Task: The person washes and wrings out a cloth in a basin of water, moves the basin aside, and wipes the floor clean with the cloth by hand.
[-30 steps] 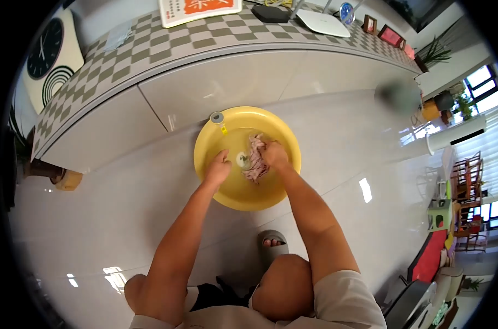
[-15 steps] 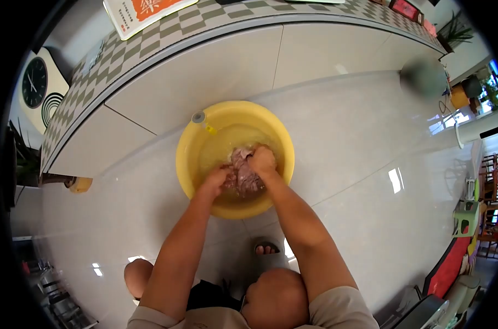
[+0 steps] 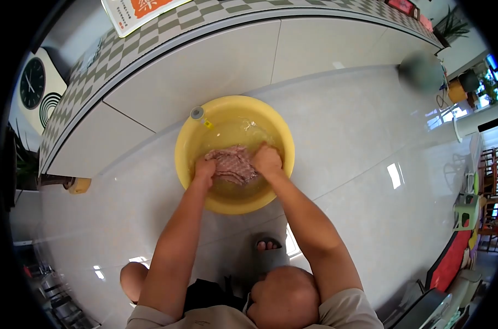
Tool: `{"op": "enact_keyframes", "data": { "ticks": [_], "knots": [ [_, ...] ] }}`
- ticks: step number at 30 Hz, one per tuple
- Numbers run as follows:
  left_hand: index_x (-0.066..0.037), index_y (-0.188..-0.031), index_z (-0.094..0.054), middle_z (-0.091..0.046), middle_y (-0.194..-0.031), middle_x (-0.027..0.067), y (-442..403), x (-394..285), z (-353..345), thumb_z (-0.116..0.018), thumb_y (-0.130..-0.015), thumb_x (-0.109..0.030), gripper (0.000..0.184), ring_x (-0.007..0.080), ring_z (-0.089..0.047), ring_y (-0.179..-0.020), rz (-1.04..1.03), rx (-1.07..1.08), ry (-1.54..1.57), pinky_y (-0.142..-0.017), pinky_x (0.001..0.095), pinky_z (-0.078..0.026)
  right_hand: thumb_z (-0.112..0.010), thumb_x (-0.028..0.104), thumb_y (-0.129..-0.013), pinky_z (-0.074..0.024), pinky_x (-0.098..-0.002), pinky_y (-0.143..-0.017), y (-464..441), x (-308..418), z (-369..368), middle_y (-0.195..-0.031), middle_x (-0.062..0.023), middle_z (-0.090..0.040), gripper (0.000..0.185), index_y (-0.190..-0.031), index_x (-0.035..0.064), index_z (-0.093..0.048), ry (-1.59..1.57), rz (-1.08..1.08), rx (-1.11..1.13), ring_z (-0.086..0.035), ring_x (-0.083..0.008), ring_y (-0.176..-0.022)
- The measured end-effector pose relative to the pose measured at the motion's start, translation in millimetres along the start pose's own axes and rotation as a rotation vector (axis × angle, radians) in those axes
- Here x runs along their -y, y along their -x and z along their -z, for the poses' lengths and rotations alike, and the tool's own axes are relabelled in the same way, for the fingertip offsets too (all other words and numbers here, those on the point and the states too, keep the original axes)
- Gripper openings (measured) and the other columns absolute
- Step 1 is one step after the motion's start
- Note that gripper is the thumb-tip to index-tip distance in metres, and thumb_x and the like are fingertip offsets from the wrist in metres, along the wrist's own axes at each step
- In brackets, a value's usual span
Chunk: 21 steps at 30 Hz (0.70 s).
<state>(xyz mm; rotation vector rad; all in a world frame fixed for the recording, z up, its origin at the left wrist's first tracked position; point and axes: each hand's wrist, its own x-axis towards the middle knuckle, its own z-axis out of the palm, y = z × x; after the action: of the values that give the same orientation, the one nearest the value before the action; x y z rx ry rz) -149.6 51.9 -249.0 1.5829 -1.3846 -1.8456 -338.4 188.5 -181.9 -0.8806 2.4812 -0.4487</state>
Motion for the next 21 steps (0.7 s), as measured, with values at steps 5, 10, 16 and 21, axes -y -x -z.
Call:
{"op": "enact_keyframes", "data": {
  "ticks": [5, 10, 16, 21],
  "knots": [
    [-0.013, -0.139, -0.067, -0.073, -0.129, 0.0101, 39, -36, -11, -0.062, -0.105, -0.033, 0.039, 0.0294, -0.07, -0.117, 0.224, 0.023, 0.075, -0.097, 0.0458, -0.058, -0.069, 0.023, -0.096, -0.0545, -0.0552, -0.1, 23, 13, -66, -0.119, -0.0269, -0.072, 0.033, -0.122, 0.0024, -0.067, -0.182, 0.256, -0.122, -0.069, -0.0474, -0.112],
    [-0.023, -0.134, -0.068, -0.077, -0.117, 0.0036, 54, -65, -19, -0.056, -0.108, -0.058, 0.045, 0.023, -0.073, -0.109, 0.561, 0.277, 0.509, -0.095, 0.0483, -0.058, -0.067, 0.01, -0.096, -0.0549, -0.0595, -0.09, 64, 71, -41, -0.113, -0.0283, -0.07, 0.033, -0.127, 0.0033, -0.056, -0.701, 0.245, -0.14, -0.066, -0.0544, -0.106],
    [-0.02, -0.138, -0.063, -0.072, -0.129, 0.0073, 8, -24, -18, -0.052, -0.111, -0.049, 0.041, 0.0261, -0.07, -0.109, 0.429, 0.362, 0.699, -0.099, 0.0488, -0.057, -0.069, 0.016, -0.097, -0.0566, -0.0586, -0.087, 105, 94, -17, -0.112, -0.0287, -0.07, 0.034, -0.126, 0.004, -0.056, -0.613, 0.508, -0.176, -0.069, -0.0509, -0.103],
    [-0.017, -0.138, -0.065, -0.071, -0.134, 0.0074, 27, -37, -35, -0.049, -0.111, -0.046, 0.042, 0.0276, -0.07, -0.116, 0.346, 0.252, 0.726, -0.103, 0.0498, -0.057, -0.063, 0.033, -0.104, -0.0588, -0.0561, -0.086, 63, 92, 3, -0.101, -0.0279, -0.074, 0.03, -0.119, 0.0072, -0.063, -0.344, 0.302, -0.037, -0.073, -0.0472, -0.098]
  ]
}}
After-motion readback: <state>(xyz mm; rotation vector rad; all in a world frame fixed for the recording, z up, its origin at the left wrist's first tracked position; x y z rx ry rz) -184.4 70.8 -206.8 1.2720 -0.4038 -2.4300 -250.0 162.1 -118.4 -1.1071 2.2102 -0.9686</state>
